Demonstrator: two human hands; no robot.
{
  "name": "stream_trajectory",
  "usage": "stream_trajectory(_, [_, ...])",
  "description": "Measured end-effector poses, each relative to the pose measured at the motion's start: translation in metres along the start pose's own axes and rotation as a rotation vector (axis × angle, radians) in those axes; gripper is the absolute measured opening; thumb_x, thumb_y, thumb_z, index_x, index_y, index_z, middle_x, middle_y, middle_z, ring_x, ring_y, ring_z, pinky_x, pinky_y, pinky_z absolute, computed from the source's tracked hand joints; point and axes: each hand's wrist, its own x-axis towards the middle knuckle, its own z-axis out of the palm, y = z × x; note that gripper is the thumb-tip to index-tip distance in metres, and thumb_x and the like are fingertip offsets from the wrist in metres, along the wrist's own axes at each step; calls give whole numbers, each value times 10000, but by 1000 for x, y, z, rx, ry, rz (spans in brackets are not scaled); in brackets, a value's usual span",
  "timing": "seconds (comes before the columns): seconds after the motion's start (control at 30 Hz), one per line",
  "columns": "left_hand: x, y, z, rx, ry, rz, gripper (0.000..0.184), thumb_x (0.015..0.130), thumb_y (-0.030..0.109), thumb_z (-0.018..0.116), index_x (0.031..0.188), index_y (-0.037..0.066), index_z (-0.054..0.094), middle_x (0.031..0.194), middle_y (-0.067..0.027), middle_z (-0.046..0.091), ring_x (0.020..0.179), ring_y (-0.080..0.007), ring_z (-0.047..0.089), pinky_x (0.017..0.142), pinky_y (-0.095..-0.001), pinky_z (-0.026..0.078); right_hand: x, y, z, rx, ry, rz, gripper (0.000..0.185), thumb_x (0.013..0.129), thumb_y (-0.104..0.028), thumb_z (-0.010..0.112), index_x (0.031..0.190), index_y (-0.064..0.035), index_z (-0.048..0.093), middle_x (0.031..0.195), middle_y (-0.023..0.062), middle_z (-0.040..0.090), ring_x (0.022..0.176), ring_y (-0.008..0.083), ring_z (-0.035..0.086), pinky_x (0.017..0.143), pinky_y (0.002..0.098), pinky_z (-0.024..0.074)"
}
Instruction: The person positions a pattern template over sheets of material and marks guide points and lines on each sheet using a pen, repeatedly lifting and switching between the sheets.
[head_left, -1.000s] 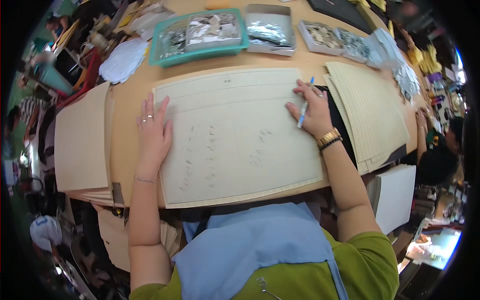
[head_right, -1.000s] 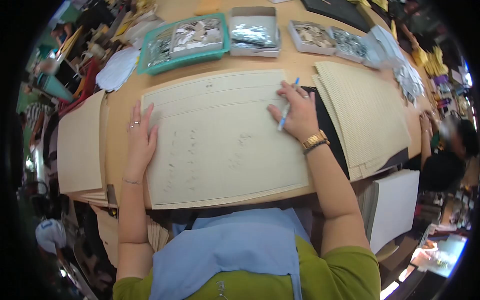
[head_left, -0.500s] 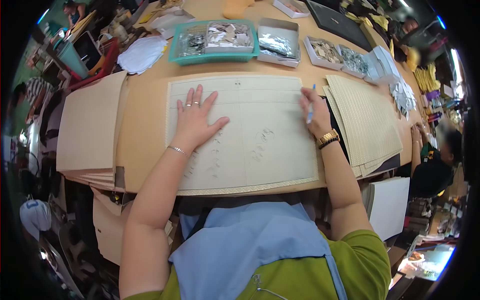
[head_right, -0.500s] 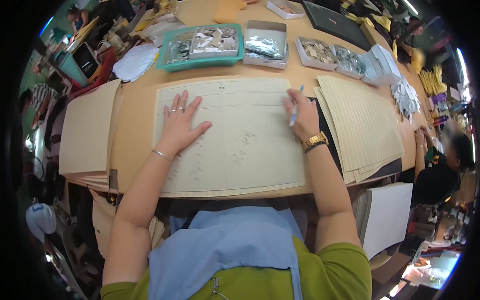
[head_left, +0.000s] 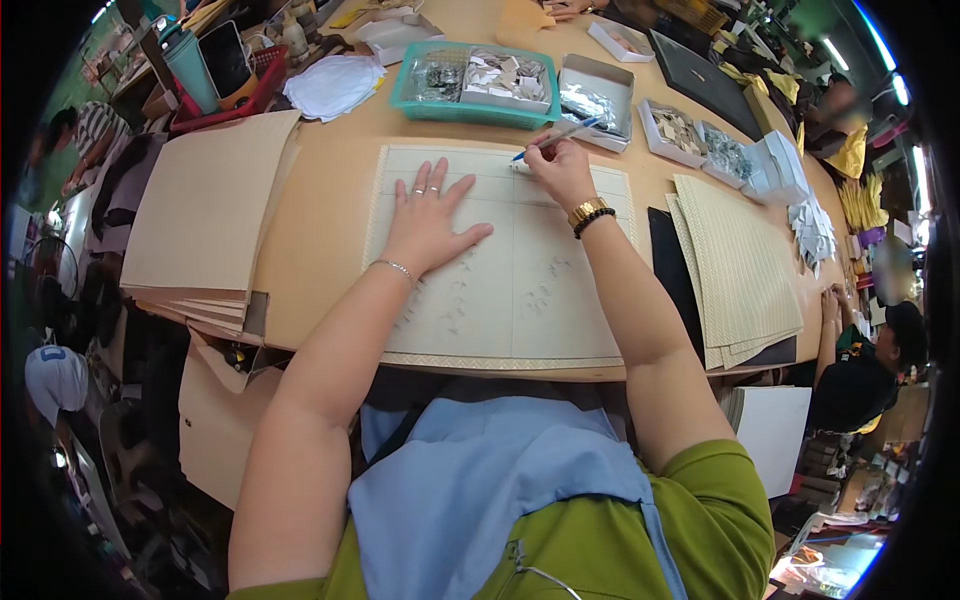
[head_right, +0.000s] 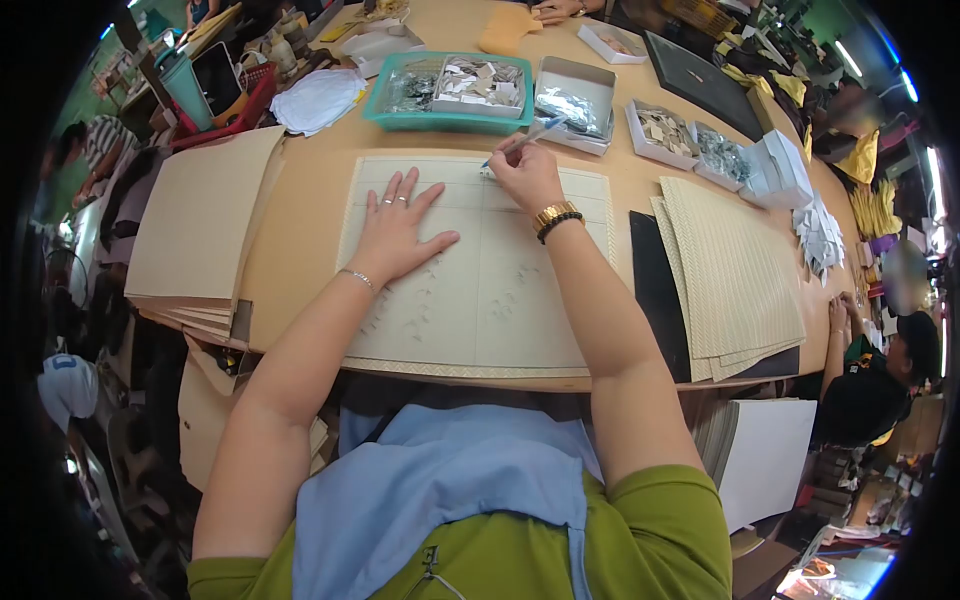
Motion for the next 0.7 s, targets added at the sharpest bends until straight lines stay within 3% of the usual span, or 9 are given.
stream_trajectory(0.3, [0,-2,4,-22,26,7,813,814,711,517,1465,241,392,1564,-177,224,1460,-362,157,1133,-625,132,-2,-7,1,-215,-32,-103,202,828,-216,646,832,-14,636,702,89,670,625,150,625,619,293,503])
stream_trajectory(0.4, [0,-1,2,-31,16,3,815,813,710,520,1466,241,390,1564,-178,223,1458,-366,160,1131,-630,133,-2,-6,1,-270,-75,-121,162,856,-173,641,869,-14,613,695,13,621,634,62,558,595,242,469])
stream_trajectory(0.5, [0,-1,3,-33,21,4,815,812,709,522,1466,241,391,1564,-179,223,1457,-369,161,1130,-632,133,-4,-10,2,-273,-58,-128,203,810,-206,656,846,-5,651,686,86,665,610,149,620,608,291,501])
stream_trajectory(0.6, [0,-1,4,-29,24,6,814,812,708,523,1465,240,392,1564,-181,224,1457,-370,160,1129,-633,135,-7,-15,1,-261,-98,-117,207,804,-205,659,846,-3,655,680,85,664,605,149,620,607,289,502])
stream_trajectory(0.7, [1,-1,3,-26,24,6,815,811,707,525,1466,240,391,1563,-183,227,1456,-372,164,1128,-634,136,-5,-8,3,-287,-97,-149,169,851,-178,654,868,-13,620,687,23,631,629,70,572,598,247,477])
